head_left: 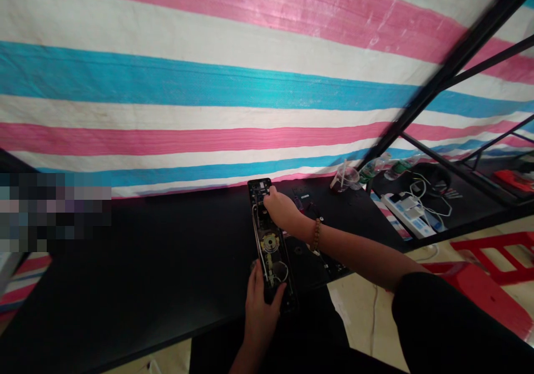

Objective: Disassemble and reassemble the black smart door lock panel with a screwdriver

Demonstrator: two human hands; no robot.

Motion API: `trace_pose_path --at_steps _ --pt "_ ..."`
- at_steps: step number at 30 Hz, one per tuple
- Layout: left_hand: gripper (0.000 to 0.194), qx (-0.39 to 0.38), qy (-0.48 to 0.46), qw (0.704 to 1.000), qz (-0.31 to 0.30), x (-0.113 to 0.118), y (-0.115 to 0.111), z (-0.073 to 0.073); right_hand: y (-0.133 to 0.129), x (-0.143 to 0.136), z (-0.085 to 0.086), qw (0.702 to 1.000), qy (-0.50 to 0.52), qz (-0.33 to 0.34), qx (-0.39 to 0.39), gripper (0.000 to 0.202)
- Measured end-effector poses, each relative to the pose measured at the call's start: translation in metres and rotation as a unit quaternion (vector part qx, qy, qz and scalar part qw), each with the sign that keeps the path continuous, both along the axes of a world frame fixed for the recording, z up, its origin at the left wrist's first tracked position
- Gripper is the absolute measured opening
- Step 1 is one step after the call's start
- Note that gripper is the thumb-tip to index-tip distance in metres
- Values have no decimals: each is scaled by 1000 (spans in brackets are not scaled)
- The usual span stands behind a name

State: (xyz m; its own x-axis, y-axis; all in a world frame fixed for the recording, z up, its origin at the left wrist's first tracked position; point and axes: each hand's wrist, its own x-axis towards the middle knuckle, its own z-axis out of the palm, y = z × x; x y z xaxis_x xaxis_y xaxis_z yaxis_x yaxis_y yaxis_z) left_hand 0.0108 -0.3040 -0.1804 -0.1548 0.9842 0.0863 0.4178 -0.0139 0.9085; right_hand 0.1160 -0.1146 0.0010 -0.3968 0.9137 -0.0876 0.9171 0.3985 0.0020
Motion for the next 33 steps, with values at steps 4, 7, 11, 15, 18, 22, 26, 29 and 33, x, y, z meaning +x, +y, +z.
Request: trace_pose_path --at_steps 4,7,11,15,18,22,26,29,33 --pt "74 -3 0 1000 2 1 0 -1 4 2 -1 1000 -2 8 -5 26" --pt "76 -8 5 1000 1 2 -1 -1 7 6 -4 1000 -1 18 -7 25" --pt "76 0 6 1000 -3 2 -2 0 9 11 -12 1000 4 31 1 25" --pt "78 15 4 1000 1 2 -1 3 8 12 -20 999 17 30 28 24" --pt "79 22 20 1000 0 2 0 6 9 14 -24 997 60 19 38 22" --pt "67 31 32 999 -10 0 1 14 -2 30 -26 980 191 20 54 28" --pt "57 18 20 999 -31 -16 -6 29 -55 56 -45 928 342 -8 148 33" --pt "53 34 62 997 -2 -36 -7 38 -107 69 -76 907 389 -31 158 24" --pt "47 80 176 981 12 -55 8 37 -148 75 -116 941 326 -71 57 34"
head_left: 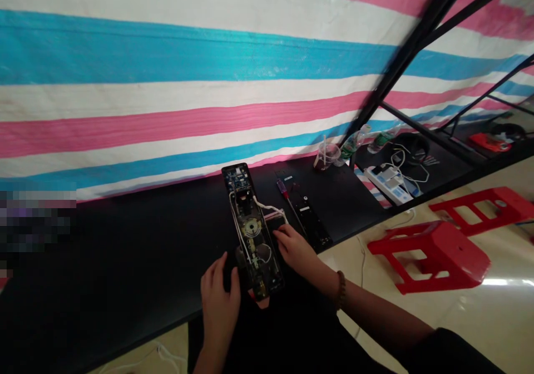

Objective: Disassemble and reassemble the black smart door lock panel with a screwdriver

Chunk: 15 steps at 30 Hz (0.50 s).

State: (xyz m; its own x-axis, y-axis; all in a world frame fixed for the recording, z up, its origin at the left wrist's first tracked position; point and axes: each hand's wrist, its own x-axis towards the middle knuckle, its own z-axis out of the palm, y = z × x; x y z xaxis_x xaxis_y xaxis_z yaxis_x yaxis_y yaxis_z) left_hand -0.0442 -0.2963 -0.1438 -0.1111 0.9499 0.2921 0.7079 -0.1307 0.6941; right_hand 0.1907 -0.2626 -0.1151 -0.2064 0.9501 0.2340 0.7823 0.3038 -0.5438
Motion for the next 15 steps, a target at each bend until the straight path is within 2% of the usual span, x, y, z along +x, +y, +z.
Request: trace_pose_path --at_steps 4,7,10,13,15 --pt "42 -18 76 994 -72 -3 20 -10 0 3 -19 995 -52 -69 -41 42" --pt "38 -27 82 993 -87 -4 26 -13 6 4 -19 994 -54 -73 -68 30" --pt "37 -30 73 994 -81 -7 25 -12 9 0 -7 997 3 -71 -34 21" --pt "34 -31 70 994 -79 -9 22 -10 14 -13 13 991 109 -48 67 28" --pt "32 -26 74 994 -77 -9 20 -9 19 -25 23 984 139 -11 109 29"
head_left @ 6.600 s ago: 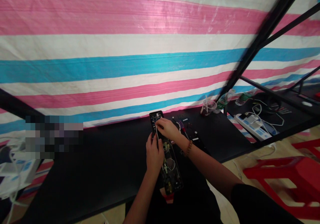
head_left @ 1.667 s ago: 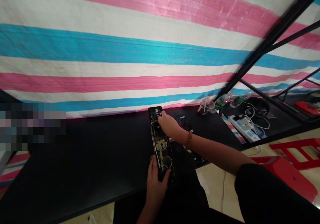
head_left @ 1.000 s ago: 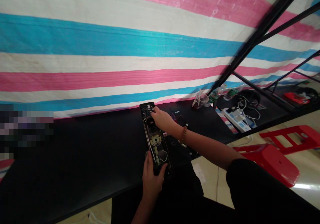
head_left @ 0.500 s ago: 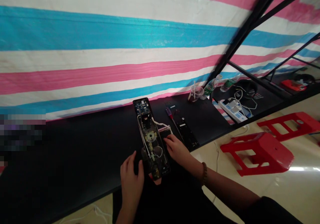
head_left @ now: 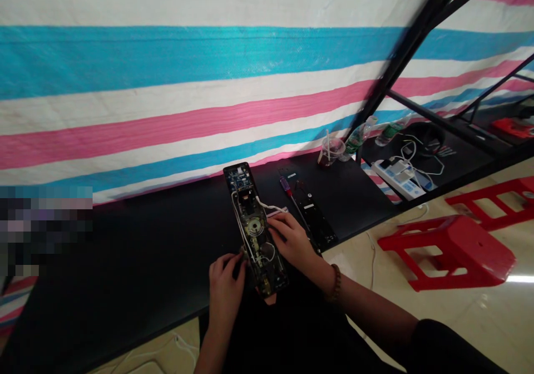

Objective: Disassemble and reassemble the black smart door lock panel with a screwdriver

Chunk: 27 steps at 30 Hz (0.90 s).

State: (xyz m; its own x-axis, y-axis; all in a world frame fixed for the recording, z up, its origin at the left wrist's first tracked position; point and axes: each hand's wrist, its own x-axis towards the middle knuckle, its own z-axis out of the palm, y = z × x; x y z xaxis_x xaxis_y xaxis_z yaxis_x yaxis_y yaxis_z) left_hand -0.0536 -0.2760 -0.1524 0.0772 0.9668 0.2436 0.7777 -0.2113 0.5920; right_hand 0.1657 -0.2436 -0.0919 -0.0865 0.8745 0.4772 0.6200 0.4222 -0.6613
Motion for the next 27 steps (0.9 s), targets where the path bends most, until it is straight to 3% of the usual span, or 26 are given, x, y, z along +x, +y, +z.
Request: trace_pose_path --at_steps 3,7,15,21,27 --pt "30 12 6 1000 4 0 0 1 9 -19 4 998 -49 35 7 26" --pt "34 15 15 1000 3 0 5 4 17 -32 -4 998 -55 12 -27 28" --pt "33 -9 43 999 -23 2 18 5 22 -30 -2 998 -37 43 -41 27" --pt "34 -19 21 999 -19 3 12 7 22 -31 -5 999 -15 20 -32 24" --pt "37 -9 41 998 -36 6 9 7 23 -30 -3 998 -33 43 -39 27"
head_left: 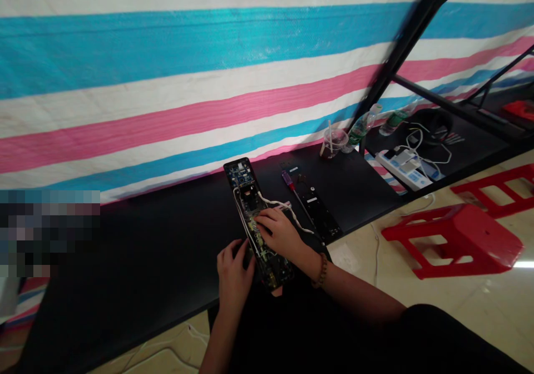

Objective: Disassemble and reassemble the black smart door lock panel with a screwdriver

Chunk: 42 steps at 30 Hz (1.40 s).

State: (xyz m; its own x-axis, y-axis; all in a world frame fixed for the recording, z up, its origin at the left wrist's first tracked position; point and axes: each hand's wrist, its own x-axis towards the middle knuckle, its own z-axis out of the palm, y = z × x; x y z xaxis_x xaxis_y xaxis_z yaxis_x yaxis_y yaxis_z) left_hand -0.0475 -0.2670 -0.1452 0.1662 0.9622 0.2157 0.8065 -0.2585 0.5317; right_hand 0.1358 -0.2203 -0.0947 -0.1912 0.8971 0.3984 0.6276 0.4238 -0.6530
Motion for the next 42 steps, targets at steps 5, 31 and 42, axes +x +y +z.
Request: trace_pose_path --at_steps 5,31,42 --pt "28 2 -15 1000 3 -2 5 1 -4 5 1 999 37 1 -5 36" --pt "25 137 -4 990 -24 31 44 48 -51 82 -11 966 159 -203 -24 24" --pt "24 136 12 991 -2 35 48 49 -30 80 -3 974 153 -164 -22 23"
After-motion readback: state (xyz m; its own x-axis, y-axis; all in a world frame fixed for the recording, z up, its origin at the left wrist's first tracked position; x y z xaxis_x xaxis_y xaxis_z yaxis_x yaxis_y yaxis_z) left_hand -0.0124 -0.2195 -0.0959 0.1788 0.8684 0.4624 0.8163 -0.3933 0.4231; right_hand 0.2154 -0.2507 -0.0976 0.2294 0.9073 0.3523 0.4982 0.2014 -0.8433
